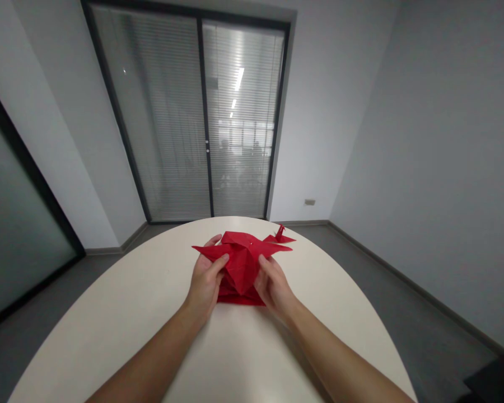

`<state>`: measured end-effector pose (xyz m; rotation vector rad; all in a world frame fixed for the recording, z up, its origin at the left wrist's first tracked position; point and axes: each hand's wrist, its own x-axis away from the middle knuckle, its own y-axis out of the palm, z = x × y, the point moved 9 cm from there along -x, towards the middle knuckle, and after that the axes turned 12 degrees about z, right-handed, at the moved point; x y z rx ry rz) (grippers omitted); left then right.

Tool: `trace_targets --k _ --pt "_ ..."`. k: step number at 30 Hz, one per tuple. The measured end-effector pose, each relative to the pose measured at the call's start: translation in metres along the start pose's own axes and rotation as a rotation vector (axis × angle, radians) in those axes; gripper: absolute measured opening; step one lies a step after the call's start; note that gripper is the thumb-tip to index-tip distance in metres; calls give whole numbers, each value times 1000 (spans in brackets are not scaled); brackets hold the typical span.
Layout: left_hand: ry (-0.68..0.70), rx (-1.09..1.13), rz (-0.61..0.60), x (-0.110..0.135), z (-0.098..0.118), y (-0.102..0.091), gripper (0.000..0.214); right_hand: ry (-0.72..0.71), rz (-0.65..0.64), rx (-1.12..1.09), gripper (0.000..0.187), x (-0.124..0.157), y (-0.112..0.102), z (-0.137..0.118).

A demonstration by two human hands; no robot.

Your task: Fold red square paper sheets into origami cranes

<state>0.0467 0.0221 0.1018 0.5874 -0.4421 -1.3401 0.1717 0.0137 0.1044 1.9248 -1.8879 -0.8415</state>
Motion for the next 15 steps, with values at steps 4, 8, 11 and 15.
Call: trace_targets --k 4,8,11,15 --pt "-65 111 -57 2 0 5 57 69 23 -10 41 -4 -11 4" --pt "-139 196 -79 3 5 6 52 131 -13 -13 44 -5 -18 7" --pt "-161 174 -82 2 8 4 57 135 -24 -9 45 -5 -21 4" --pt "-228 78 -98 0 -4 2 61 137 33 15 33 -9 -29 1"
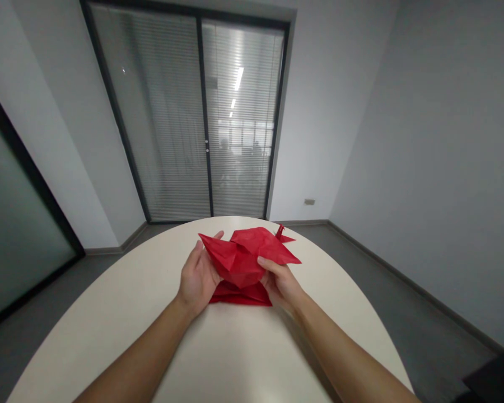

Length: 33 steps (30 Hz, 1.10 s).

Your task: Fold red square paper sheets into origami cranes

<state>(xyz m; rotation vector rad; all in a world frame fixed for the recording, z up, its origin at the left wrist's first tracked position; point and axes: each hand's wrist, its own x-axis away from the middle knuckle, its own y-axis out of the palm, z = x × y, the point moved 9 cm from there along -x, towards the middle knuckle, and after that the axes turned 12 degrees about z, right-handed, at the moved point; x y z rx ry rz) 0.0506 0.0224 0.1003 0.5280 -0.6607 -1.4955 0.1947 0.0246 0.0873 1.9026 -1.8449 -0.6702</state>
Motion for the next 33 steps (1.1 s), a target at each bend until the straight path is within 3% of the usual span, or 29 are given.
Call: trace_targets --k 3,7,9,11,13,17,21,24,28,33 --pt "20 -126 48 -5 -8 -5 58 -11 28 17 29 -3 -6 0" --pt "160 -180 95 -8 1 -8 47 43 -114 48 34 -3 -3 2" --pt "201 -190 87 -7 10 -8 36 46 -164 -4 50 -2 -5 -6" --pt "183 -195 42 -4 17 -5 31 93 -193 -26 79 -2 -8 -13" --pt "119 -271 -47 1 20 2 27 129 -200 20 85 -2 -12 -18" --pt "33 -545 -260 17 14 20 17 194 -222 136 75 -3 -16 -15" --pt "6 -594 -289 18 7 23 22 277 -327 215 63 3 -8 2" --pt "120 -700 -302 12 10 24 28 276 -339 214 56 2 -6 6" --pt "348 -817 -194 4 27 19 36 172 -256 80 39 -3 -8 -7" --pt "317 -647 0 -4 31 4 54 110 -224 12 43 -3 -6 -16"
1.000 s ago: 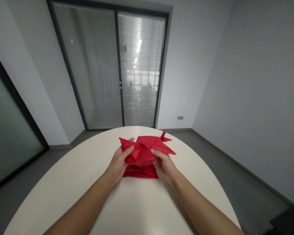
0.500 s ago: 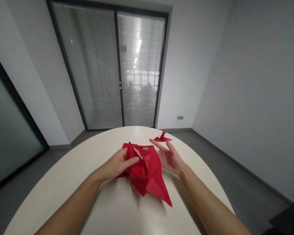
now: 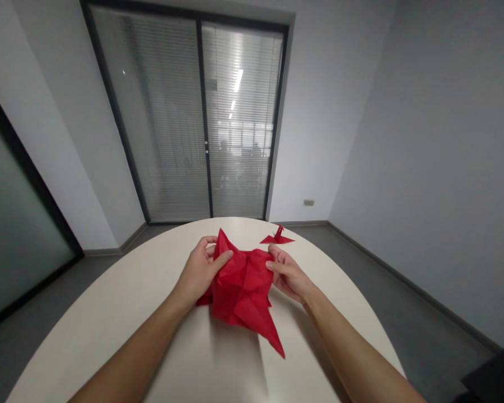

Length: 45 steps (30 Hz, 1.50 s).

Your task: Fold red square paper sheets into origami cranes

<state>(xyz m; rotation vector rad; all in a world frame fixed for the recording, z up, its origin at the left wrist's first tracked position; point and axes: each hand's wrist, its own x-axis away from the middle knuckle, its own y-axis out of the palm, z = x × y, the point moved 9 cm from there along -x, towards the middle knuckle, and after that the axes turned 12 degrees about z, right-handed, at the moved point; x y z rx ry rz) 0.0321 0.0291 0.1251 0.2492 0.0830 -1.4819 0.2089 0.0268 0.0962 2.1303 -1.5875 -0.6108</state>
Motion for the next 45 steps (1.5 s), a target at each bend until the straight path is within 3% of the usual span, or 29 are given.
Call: trace_targets --k 5,10,12,17,20,22,26,29,32,37,42,45 --pt "5 41 91 -3 -6 -4 50 -77 29 -18 43 -1 -3 -6" --pt "-148 79 -3 0 -21 3 46 -128 54 -50 45 0 -9 -14" --pt "-135 91 -17 1 -18 3 41 -130 92 -46 53 -1 -14 -14" --pt "135 29 4 5 12 1 25 -128 157 -8 66 -4 -23 -14" --pt "301 -65 -6 13 29 0 12 -78 117 -11 49 -4 -23 -11" --pt "416 -128 -72 20 39 4 5 22 43 -14 41 -3 -20 -4" --pt "631 -220 -265 37 58 18 27 238 -200 115 61 8 -6 18" --pt "696 -276 -406 47 64 32 30 345 -372 215 64 20 7 34" --pt "635 -397 -431 46 56 40 22 385 -455 234 55 26 19 43" --pt "451 -493 -299 31 37 35 20 328 -426 279 46 22 24 46" --pt "263 -339 -140 13 24 22 21 270 -336 257 47 18 22 39" --pt "65 -196 -112 4 10 12 31 238 -295 225 51 15 21 33"
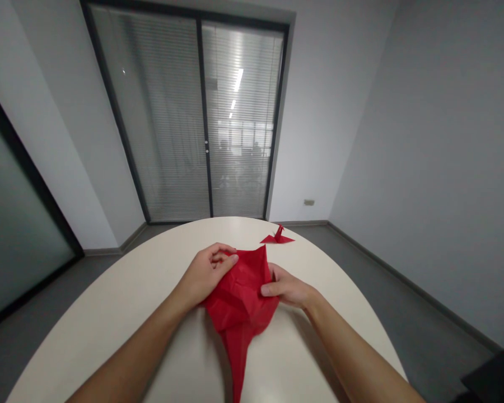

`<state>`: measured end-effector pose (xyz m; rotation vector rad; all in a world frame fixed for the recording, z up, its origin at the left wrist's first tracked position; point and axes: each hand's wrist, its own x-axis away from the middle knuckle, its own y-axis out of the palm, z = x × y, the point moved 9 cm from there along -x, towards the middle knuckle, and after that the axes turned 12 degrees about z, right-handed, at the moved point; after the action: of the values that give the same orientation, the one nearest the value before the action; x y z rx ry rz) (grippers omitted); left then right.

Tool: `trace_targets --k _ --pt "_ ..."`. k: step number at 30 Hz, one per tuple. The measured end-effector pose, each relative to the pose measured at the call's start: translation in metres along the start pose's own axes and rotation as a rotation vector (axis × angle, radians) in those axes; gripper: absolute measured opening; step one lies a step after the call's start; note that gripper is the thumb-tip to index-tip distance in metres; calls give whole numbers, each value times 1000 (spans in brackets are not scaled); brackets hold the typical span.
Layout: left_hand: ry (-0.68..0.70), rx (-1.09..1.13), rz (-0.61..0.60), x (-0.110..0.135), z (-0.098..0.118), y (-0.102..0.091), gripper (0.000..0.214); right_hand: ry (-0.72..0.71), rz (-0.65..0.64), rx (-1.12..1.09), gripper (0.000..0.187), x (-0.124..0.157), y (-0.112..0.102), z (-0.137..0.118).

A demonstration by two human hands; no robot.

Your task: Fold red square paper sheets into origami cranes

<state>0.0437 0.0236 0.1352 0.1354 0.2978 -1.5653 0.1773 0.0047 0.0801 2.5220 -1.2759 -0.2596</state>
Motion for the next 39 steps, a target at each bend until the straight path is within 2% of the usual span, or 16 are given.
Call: trace_targets --k 2,5,9,12,17,21,25,28,33,37,39 --pt "-129 51 -60 0 -12 -1 37 -10 35 -15 52 0 -4 -3" --pt "-264 -3 -274 9 -28 6 38 -45 128 -51 47 0 -16 -7" --pt "-305 -53 -466 23 -38 15 33 -103 264 -105 47 2 -34 -13" --pt "-319 98 -511 27 -39 21 30 -167 362 -145 47 3 -46 -19" --pt "-297 588 -320 15 -30 16 41 -301 577 -154 45 3 -67 -27" --pt "-271 684 -303 22 -20 32 50 -340 666 -149 45 2 -73 -26" --pt "-324 643 -217 25 -24 45 41 -343 691 -114 45 0 -73 -23" --pt "-335 593 -118 20 -31 42 38 -371 743 -72 44 0 -79 -24" --pt "-325 445 142 5 -49 11 37 -470 822 42 42 4 -93 -33" --pt "-175 171 252 -5 -52 -12 33 -503 878 137 39 7 -95 -37" --pt "-69 40 314 -9 -50 -22 28 -478 832 139 39 4 -90 -35"
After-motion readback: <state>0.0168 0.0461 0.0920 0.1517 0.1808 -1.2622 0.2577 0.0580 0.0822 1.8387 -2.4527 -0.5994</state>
